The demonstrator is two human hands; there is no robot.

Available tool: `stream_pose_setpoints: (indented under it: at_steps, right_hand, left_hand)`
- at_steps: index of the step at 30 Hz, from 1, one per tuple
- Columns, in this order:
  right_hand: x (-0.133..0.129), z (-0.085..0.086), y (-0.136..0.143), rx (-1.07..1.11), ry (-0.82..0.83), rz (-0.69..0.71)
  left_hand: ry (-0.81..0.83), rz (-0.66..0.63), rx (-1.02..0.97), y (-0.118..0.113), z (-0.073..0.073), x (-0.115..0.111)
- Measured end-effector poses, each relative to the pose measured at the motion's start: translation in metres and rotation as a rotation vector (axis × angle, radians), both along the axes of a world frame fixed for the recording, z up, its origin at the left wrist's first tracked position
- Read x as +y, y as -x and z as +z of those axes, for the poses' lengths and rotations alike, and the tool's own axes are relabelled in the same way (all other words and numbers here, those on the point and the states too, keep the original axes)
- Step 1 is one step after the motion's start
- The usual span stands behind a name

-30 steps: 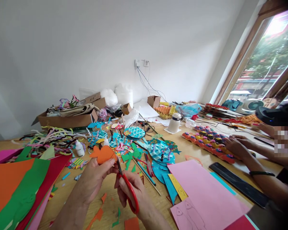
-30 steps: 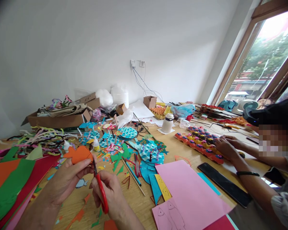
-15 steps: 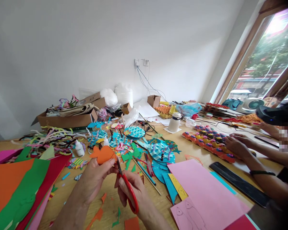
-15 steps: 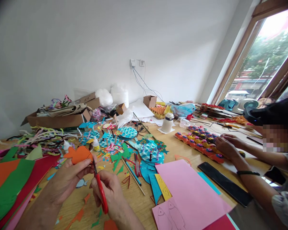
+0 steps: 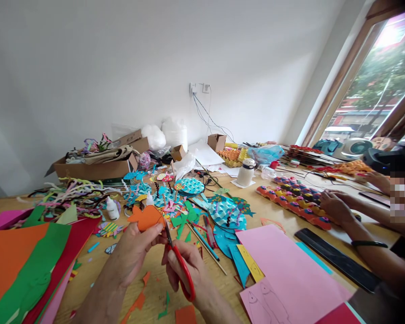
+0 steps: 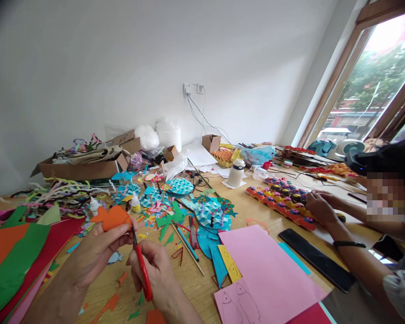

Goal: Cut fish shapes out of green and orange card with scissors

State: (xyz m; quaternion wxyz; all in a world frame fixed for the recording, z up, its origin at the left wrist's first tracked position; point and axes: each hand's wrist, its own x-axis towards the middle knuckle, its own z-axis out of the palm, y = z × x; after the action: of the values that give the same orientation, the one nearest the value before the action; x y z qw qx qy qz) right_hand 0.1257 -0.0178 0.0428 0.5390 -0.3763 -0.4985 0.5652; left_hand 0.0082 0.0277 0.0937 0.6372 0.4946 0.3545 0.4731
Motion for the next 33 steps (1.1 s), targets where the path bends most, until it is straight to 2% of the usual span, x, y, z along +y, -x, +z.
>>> stream_pose_setpoints:
  at_steps: [5, 11, 20, 26, 33]
  right_hand:
    - [0.0, 0.002, 0.0, 0.003, 0.019, -0.007]
    - [0.0, -0.003, 0.0, -0.019, 0.026, -0.011]
    - [-0.001, -0.001, 0.0, -0.031, 0.016, -0.04]
    - [-0.001, -0.008, 0.002, -0.049, 0.0, -0.075]
    - [-0.001, -0.007, 0.0, -0.021, -0.046, -0.016]
  left_hand:
    - [-0.002, 0.01, -0.001, 0.0, -0.002, 0.001]
    - [0.005, 0.01, 0.005, 0.0, -0.005, 0.003]
    - [-0.011, -0.012, -0.003, -0.002, -0.002, 0.002]
    - [-0.005, -0.004, -0.007, -0.002, -0.002, 0.001]
    - [0.012, -0.005, -0.038, -0.001, -0.005, 0.002]
